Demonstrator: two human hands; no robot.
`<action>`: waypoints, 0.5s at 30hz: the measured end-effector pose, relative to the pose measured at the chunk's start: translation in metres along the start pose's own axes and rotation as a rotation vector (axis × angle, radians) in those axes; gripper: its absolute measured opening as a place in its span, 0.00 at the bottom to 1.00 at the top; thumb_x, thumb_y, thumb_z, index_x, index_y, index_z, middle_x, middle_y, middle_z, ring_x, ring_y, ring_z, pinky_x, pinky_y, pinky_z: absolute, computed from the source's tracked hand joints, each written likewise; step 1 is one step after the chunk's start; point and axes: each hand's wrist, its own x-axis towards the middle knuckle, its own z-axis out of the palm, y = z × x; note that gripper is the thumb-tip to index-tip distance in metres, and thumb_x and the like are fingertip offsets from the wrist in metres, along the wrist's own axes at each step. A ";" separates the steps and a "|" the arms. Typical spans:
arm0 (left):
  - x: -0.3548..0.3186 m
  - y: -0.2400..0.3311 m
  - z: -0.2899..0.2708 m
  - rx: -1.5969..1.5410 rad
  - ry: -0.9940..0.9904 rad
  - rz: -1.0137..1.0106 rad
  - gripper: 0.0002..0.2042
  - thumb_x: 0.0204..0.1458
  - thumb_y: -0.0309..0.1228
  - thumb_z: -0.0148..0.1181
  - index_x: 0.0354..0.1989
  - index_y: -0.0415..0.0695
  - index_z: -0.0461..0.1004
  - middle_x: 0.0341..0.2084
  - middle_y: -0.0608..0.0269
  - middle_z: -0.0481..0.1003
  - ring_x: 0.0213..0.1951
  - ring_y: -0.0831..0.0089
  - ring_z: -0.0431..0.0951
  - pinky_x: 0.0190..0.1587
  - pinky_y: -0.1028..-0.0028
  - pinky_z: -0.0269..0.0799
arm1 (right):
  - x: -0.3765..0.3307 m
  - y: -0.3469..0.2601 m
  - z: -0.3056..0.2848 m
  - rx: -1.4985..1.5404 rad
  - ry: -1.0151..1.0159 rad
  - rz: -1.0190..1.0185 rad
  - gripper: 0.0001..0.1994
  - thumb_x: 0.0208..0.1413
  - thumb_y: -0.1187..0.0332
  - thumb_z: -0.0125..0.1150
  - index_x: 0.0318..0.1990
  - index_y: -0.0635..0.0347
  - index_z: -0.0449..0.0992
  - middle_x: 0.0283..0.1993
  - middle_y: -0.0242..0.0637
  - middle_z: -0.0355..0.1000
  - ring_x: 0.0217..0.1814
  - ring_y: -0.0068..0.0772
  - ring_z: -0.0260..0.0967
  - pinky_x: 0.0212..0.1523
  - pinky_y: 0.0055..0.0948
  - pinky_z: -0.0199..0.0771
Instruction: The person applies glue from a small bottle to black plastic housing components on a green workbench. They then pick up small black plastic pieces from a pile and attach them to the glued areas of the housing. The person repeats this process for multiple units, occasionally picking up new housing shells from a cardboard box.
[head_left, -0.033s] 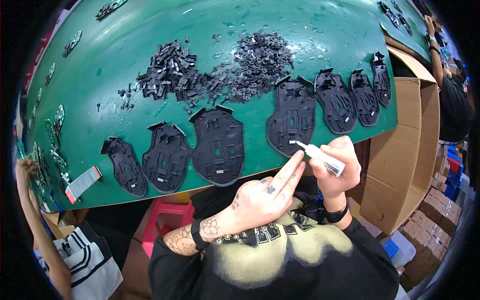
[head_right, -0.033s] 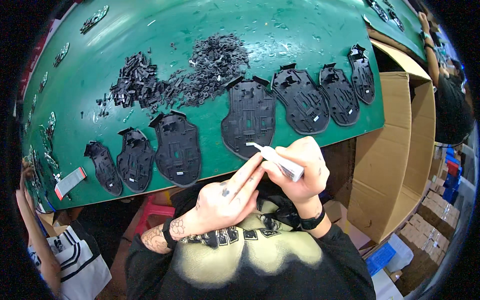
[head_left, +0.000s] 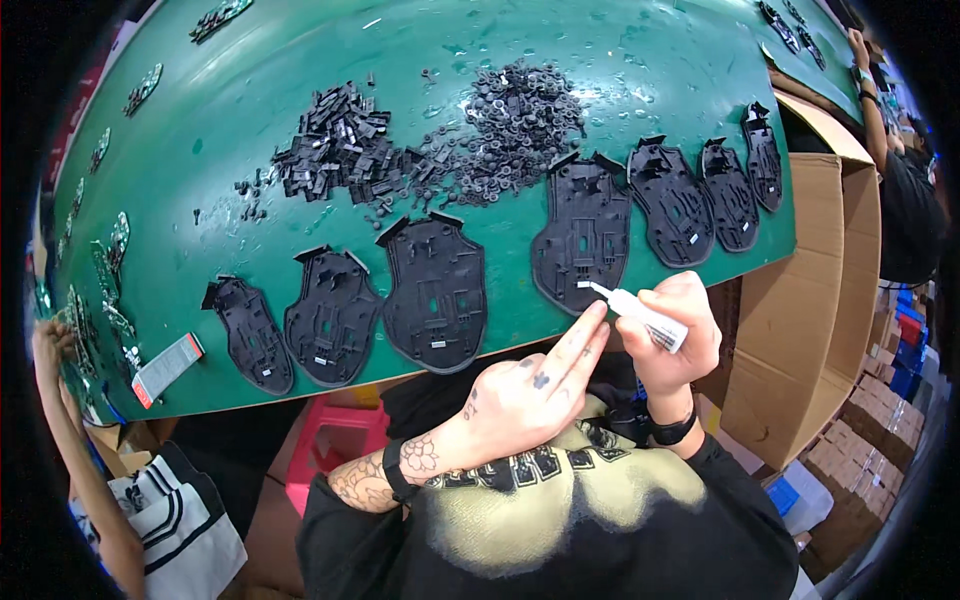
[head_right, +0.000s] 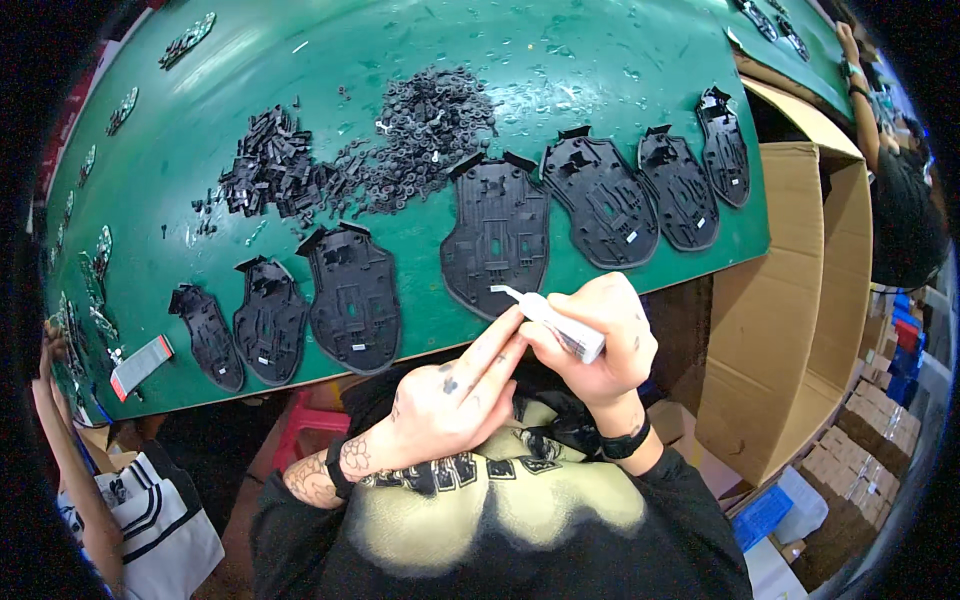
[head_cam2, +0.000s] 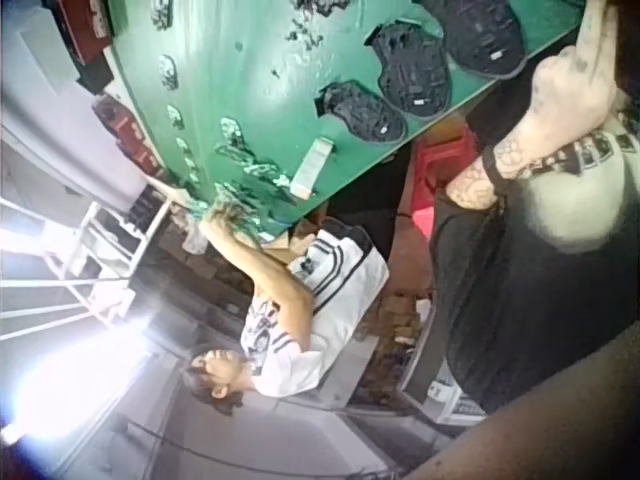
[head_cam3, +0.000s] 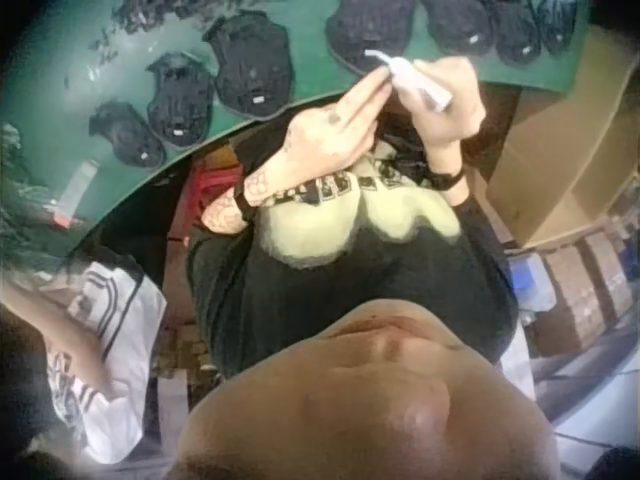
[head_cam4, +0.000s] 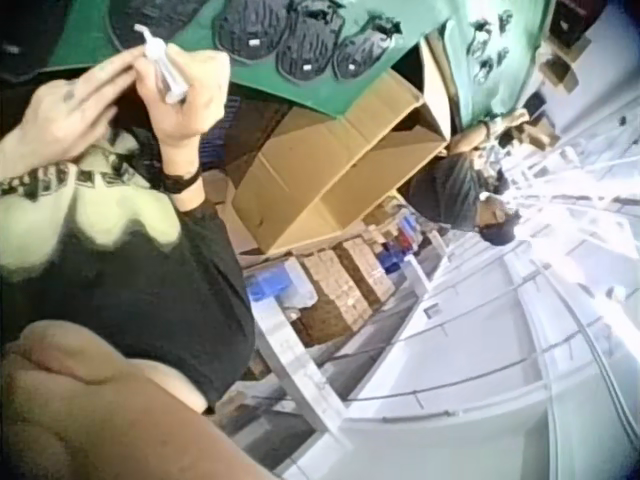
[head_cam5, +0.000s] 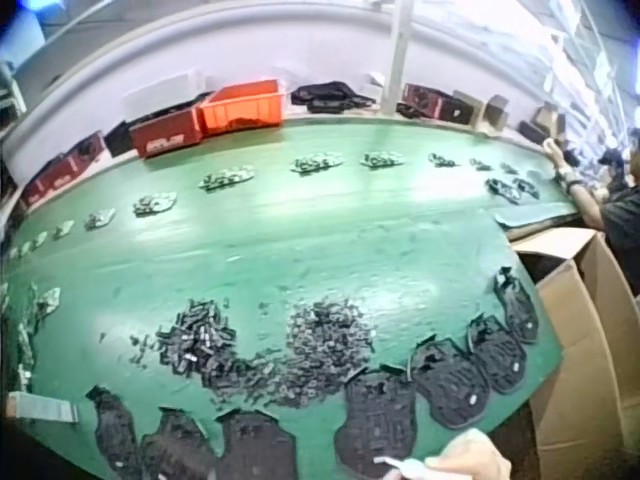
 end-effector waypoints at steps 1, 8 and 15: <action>0.000 0.001 0.000 -0.001 0.000 -0.009 0.26 0.40 0.28 0.58 0.54 0.37 0.73 0.61 0.54 0.67 0.16 0.85 0.66 0.21 0.83 0.67 | 0.001 -0.001 -0.001 -0.010 -0.014 0.010 0.19 0.37 0.71 0.78 0.38 0.63 0.76 0.27 0.36 0.74 0.25 0.35 0.69 0.27 0.29 0.69; 0.003 0.002 0.003 0.007 0.037 -0.025 0.25 0.40 0.27 0.59 0.53 0.38 0.74 0.60 0.56 0.68 0.16 0.86 0.66 0.21 0.83 0.67 | 0.007 -0.004 -0.003 -0.021 -0.063 0.022 0.19 0.36 0.71 0.78 0.38 0.60 0.76 0.26 0.35 0.73 0.24 0.35 0.69 0.25 0.28 0.69; 0.003 0.002 0.002 0.017 0.037 -0.025 0.25 0.40 0.28 0.59 0.52 0.38 0.75 0.59 0.57 0.69 0.16 0.85 0.66 0.22 0.84 0.68 | 0.006 -0.003 -0.007 -0.003 -0.083 0.007 0.17 0.47 0.61 0.72 0.34 0.65 0.73 0.25 0.37 0.69 0.25 0.32 0.64 0.26 0.29 0.62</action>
